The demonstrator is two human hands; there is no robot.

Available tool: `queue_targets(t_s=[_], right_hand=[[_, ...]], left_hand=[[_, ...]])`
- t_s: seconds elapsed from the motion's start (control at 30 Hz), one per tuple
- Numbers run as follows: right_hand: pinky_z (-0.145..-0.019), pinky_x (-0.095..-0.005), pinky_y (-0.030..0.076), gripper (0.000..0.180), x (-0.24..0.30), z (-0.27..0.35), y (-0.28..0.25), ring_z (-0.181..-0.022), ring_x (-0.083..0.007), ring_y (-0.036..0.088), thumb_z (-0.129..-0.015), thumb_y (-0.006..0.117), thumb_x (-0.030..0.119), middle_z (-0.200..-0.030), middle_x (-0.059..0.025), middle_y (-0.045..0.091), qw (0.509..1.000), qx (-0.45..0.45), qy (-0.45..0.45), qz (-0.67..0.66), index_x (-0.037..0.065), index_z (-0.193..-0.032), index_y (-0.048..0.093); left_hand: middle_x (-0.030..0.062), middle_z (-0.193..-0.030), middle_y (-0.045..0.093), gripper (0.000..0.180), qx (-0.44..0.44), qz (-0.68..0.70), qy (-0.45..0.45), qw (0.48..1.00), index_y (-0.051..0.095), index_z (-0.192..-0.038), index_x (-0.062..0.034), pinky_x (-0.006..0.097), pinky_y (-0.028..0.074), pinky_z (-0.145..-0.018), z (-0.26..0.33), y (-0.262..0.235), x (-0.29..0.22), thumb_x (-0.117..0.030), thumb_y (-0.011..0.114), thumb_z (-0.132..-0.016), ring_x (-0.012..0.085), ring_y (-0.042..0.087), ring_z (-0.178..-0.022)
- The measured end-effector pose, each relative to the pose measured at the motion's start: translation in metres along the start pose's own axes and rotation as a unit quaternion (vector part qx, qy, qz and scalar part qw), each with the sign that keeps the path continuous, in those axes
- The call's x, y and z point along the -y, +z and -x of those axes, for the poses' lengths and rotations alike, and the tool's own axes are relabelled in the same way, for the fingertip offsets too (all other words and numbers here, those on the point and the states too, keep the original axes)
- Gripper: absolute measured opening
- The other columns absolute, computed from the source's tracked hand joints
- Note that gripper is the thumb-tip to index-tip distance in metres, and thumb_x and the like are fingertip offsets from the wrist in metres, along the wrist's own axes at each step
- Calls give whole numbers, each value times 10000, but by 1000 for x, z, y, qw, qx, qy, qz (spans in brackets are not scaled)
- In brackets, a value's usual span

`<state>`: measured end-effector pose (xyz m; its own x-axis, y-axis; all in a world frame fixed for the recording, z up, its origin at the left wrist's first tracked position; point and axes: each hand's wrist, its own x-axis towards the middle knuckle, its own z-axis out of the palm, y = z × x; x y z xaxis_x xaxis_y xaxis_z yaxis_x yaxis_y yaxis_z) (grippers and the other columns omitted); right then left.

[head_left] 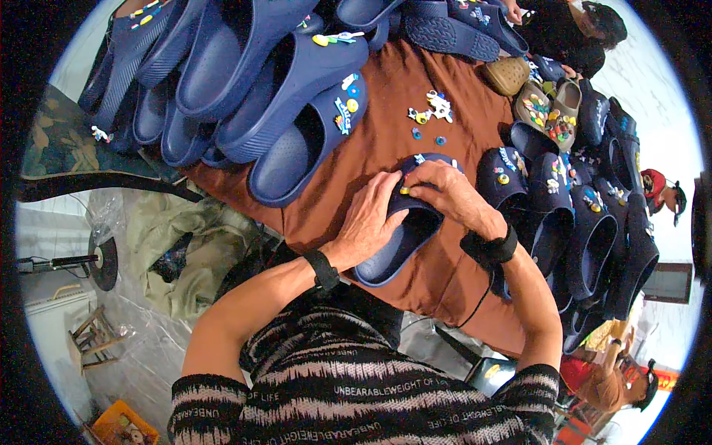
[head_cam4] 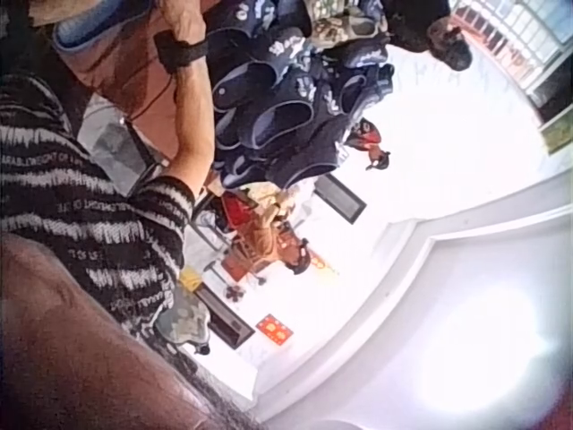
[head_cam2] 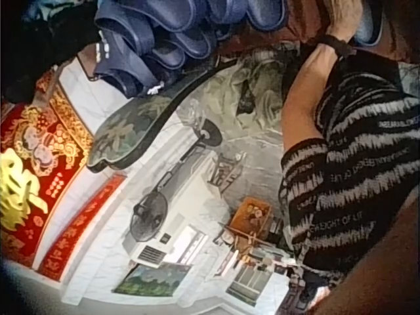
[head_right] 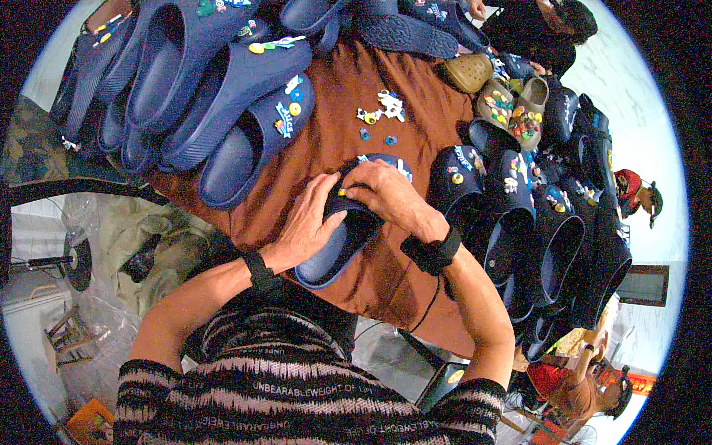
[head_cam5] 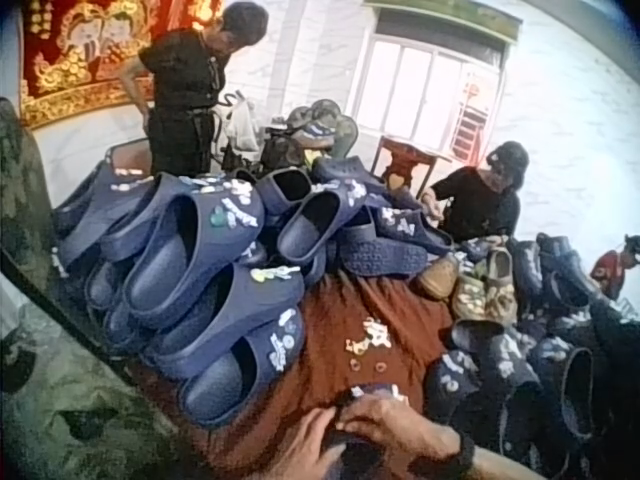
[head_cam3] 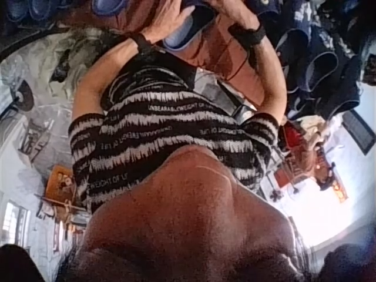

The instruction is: Attaching decorative charms to the holes of navy blue foam clogs.

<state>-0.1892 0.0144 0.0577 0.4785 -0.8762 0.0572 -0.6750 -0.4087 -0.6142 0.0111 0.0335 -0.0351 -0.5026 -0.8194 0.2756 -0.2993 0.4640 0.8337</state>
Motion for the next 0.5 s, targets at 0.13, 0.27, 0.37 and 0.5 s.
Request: queue_targets(t_s=[0.13, 0.27, 0.37, 0.5], right_hand=[[-904, -435, 491, 185, 3, 0, -2, -992, -350, 632, -890, 684, 213, -964, -136, 699, 997, 30, -24, 60, 46, -959, 722], [-977, -467, 447, 267, 22, 2, -9, -1094, -361, 581, -891, 693, 308, -1040, -132, 686, 993, 73, 26, 84, 63, -990, 732], [-1044, -505, 396, 353, 24, 13, -8, -1191, -368, 528, -873, 708, 386, -1136, -126, 671, 991, 83, 28, 99, 81, -1048, 740], [-1118, -524, 337, 400, 26, 27, 4, -1308, -368, 457, -860, 719, 390, -1309, -104, 604, 979, 89, 53, 176, 125, -1159, 724]], left_hand=[[254, -1505, 356, 672, 10, 3, -7, 1000, 305, -1496, -4, 481, 274, -1184, -1, 0, -2, -180, 630, -935, 423, 330, -1418], [252, -1508, 352, 680, 5, 12, -1, 1000, 303, -1500, -12, 483, 279, -1181, 0, 0, 0, -136, 631, -918, 423, 333, -1416], [250, -1507, 349, 676, 6, 23, -10, 1000, 304, -1502, -23, 484, 281, -1179, 0, -1, -1, -110, 621, -912, 420, 338, -1412], [237, -1493, 361, 688, 8, 15, -13, 1000, 316, -1495, -38, 482, 285, -1177, -1, -4, -5, -65, 634, -886, 415, 348, -1406]])
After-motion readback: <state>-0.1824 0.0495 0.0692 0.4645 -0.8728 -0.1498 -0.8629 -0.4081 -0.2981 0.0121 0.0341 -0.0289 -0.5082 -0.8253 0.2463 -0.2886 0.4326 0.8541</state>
